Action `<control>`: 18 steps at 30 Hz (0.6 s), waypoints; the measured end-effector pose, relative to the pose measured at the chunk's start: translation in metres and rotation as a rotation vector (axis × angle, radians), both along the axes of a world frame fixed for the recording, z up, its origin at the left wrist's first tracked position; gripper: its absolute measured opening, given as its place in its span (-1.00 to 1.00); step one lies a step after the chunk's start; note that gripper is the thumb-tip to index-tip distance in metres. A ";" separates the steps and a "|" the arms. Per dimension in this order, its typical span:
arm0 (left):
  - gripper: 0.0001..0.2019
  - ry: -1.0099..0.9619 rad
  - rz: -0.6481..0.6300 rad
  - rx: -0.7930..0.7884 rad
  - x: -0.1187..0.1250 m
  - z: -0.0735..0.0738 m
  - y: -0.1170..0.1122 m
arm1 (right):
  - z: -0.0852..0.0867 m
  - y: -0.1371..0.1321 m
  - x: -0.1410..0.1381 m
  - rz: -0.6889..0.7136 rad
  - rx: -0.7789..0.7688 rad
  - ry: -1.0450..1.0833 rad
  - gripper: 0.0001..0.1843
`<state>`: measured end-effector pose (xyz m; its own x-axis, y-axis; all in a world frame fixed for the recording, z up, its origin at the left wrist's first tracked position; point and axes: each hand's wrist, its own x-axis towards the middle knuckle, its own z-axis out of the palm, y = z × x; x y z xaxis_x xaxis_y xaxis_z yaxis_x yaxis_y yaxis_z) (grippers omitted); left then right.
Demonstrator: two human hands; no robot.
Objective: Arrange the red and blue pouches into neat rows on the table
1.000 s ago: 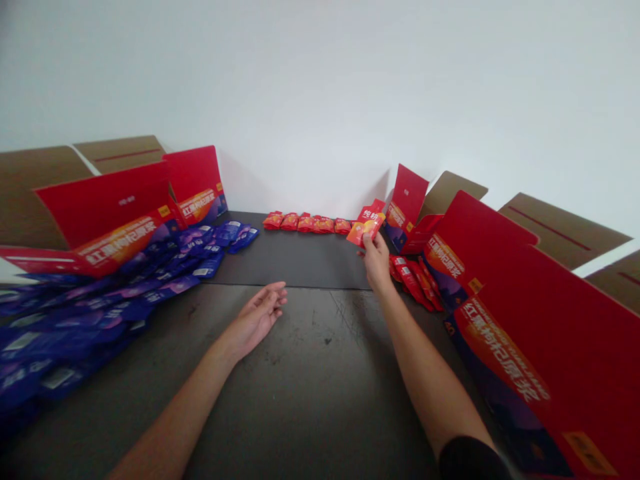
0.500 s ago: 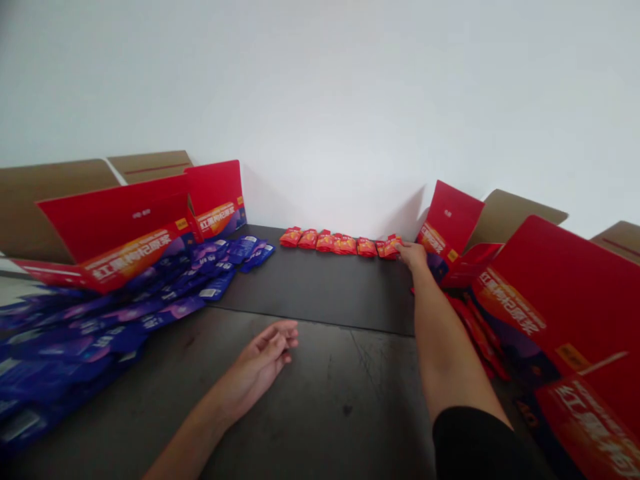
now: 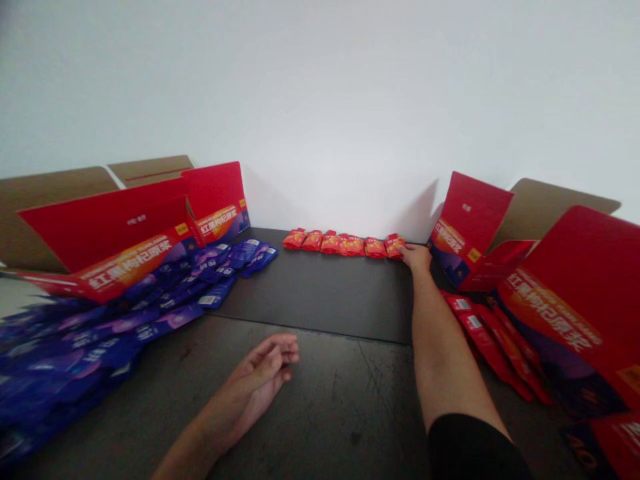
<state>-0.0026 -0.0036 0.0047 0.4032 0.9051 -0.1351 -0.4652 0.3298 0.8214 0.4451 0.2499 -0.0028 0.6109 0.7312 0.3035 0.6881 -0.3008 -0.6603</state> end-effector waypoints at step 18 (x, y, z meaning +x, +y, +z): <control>-0.69 0.004 0.029 -0.037 -0.003 -0.004 0.002 | 0.029 -0.038 -0.035 -0.081 -0.022 -0.282 -0.48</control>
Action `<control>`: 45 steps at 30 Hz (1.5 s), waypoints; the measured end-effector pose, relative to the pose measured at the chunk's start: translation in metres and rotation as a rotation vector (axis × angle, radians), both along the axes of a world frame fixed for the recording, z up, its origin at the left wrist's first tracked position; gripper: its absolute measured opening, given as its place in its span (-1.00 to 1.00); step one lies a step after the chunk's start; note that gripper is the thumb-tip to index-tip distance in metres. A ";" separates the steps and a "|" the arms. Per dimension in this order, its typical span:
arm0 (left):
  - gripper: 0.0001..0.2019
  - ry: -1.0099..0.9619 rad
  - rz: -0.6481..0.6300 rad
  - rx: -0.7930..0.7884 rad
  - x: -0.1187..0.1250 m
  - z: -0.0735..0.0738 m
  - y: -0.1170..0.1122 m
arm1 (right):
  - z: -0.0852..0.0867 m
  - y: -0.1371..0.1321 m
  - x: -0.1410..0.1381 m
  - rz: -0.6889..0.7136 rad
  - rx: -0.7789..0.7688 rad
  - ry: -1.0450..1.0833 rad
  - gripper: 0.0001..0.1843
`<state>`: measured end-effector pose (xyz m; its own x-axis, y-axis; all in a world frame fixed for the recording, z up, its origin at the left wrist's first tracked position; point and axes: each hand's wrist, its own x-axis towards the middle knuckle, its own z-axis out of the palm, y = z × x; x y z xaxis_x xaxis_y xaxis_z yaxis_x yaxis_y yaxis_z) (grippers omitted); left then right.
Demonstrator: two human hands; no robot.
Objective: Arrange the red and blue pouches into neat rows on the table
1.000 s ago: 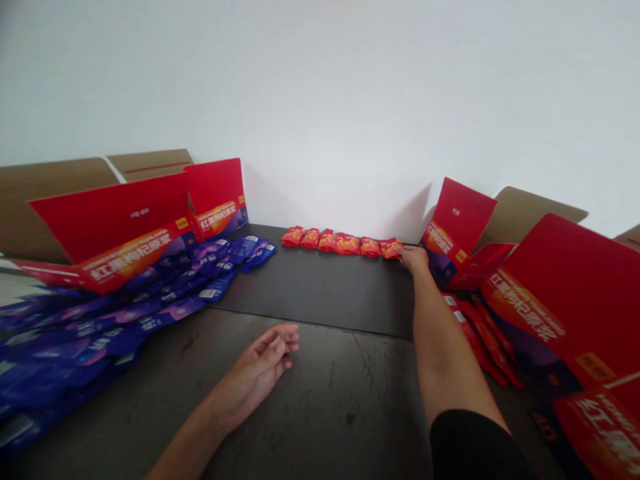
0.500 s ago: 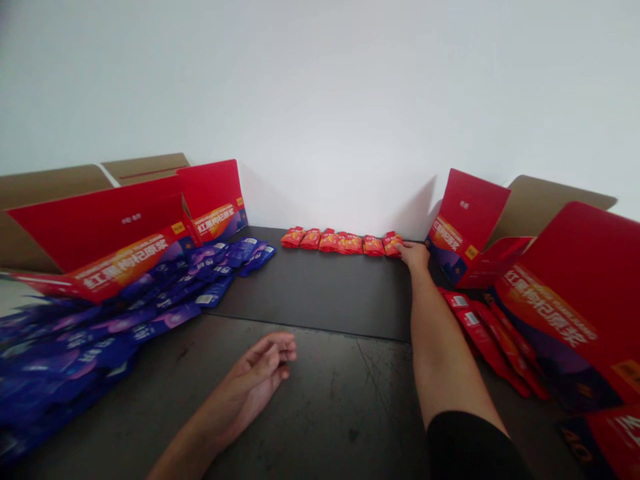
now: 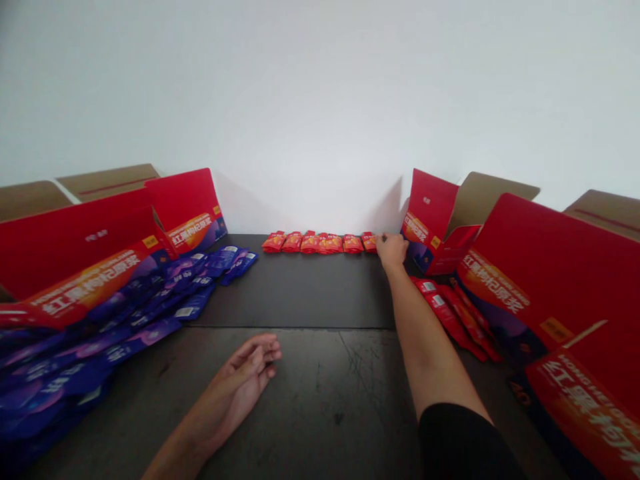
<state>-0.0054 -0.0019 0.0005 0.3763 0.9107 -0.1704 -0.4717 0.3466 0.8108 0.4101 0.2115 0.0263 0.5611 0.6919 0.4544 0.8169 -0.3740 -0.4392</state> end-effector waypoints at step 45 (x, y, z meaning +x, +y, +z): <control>-0.64 -0.004 -0.045 0.082 -0.001 0.006 0.001 | 0.043 -0.274 -0.012 -0.061 -0.302 -0.301 -0.58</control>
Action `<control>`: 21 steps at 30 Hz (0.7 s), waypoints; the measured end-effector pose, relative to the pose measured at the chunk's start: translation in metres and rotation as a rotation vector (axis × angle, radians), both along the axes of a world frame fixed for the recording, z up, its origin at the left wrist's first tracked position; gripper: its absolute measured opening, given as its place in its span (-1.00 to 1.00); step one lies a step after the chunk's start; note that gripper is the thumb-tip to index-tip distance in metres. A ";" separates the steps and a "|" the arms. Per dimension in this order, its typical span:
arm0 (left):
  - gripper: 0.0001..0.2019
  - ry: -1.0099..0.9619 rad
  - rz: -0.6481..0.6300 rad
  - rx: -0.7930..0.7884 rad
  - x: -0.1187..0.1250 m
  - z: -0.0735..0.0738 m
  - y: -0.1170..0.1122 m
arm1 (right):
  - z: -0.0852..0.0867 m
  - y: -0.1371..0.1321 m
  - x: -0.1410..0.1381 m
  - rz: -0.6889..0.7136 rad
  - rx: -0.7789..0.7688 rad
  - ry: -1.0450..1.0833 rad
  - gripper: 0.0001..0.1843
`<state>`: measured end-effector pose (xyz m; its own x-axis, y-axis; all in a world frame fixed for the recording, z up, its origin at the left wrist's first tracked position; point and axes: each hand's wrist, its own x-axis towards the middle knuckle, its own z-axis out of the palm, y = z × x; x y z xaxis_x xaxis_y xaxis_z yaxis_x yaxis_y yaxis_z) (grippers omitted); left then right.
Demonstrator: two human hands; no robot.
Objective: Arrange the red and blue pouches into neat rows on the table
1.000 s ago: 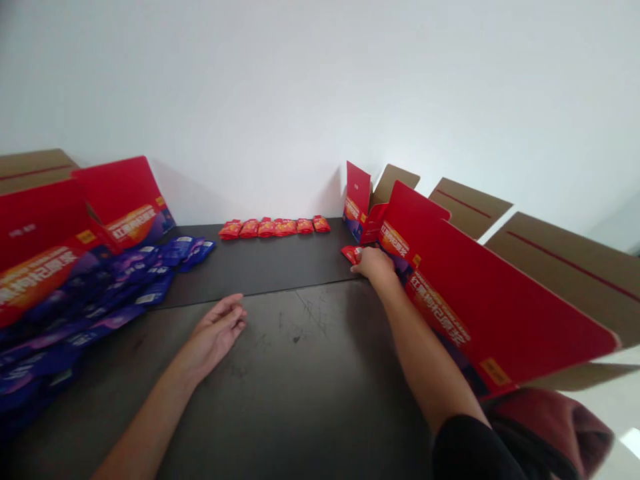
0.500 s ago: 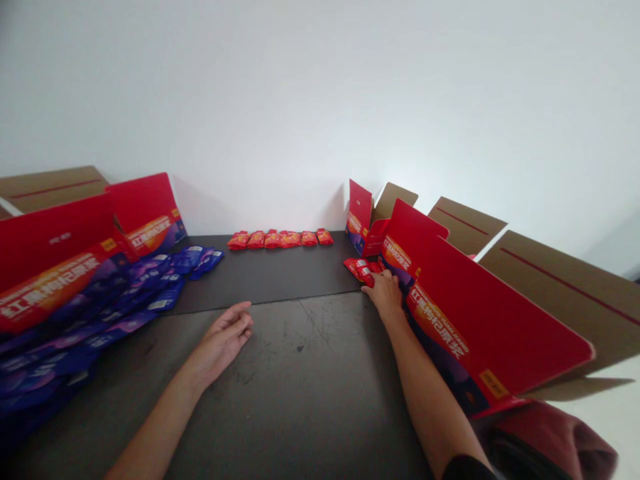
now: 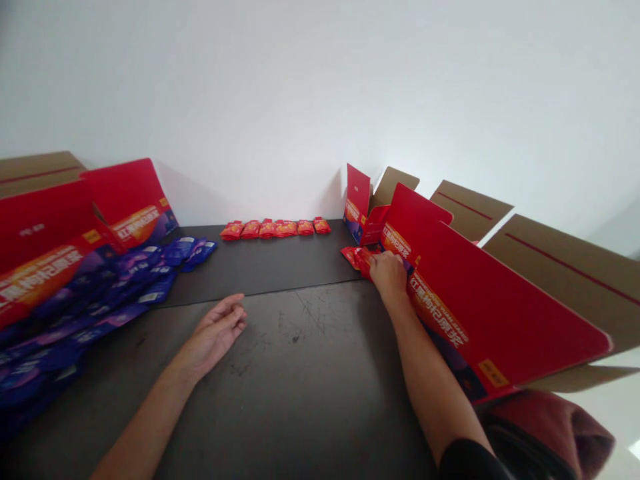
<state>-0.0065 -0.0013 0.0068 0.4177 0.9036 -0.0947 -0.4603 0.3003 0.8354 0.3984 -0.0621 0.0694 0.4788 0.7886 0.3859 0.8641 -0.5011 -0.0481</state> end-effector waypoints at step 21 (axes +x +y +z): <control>-0.70 0.006 -0.258 -0.130 0.002 0.010 -0.015 | -0.004 -0.013 -0.194 1.210 0.067 0.611 -0.73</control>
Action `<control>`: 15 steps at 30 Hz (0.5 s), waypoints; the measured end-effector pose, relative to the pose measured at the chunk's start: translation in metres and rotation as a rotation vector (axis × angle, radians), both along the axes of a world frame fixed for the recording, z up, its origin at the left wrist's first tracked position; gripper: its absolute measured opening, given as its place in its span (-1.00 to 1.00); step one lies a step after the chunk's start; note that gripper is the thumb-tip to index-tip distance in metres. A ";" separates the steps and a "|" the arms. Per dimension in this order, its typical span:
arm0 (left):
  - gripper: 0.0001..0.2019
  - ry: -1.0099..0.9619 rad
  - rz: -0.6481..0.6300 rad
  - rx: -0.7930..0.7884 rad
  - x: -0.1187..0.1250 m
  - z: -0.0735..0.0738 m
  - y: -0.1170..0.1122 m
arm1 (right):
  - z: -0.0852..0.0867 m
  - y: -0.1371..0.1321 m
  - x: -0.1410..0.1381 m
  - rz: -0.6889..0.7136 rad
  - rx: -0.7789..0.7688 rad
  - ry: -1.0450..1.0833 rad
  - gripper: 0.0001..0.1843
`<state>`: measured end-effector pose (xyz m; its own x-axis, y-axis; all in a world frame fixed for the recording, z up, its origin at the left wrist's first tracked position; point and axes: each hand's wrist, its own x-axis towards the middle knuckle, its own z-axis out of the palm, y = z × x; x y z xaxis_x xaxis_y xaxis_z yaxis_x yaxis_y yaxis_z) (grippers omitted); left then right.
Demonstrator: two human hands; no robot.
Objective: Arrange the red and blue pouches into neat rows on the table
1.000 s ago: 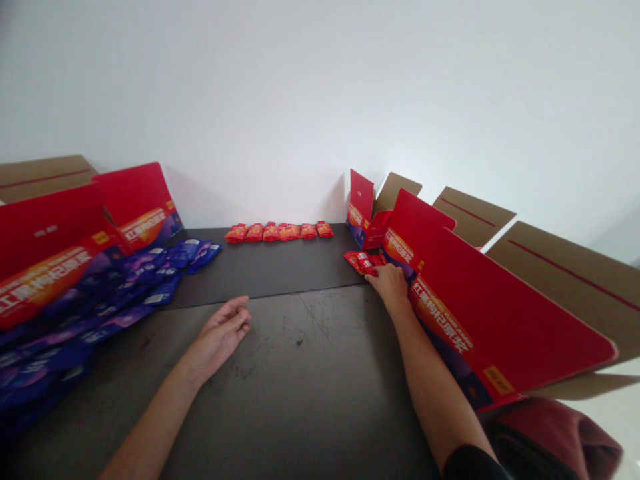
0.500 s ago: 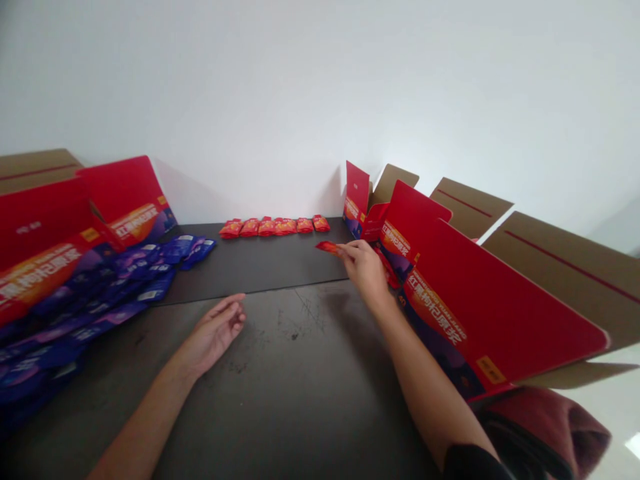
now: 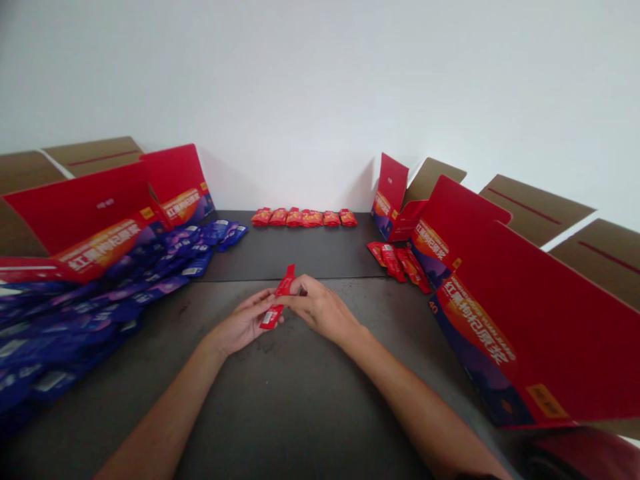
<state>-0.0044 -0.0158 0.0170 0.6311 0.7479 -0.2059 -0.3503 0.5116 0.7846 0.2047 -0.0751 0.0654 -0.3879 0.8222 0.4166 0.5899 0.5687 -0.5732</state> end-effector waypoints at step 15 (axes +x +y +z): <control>-0.74 -0.151 -0.081 -0.022 0.000 -0.003 -0.004 | -0.033 0.011 -0.033 -0.014 -0.494 0.730 -0.53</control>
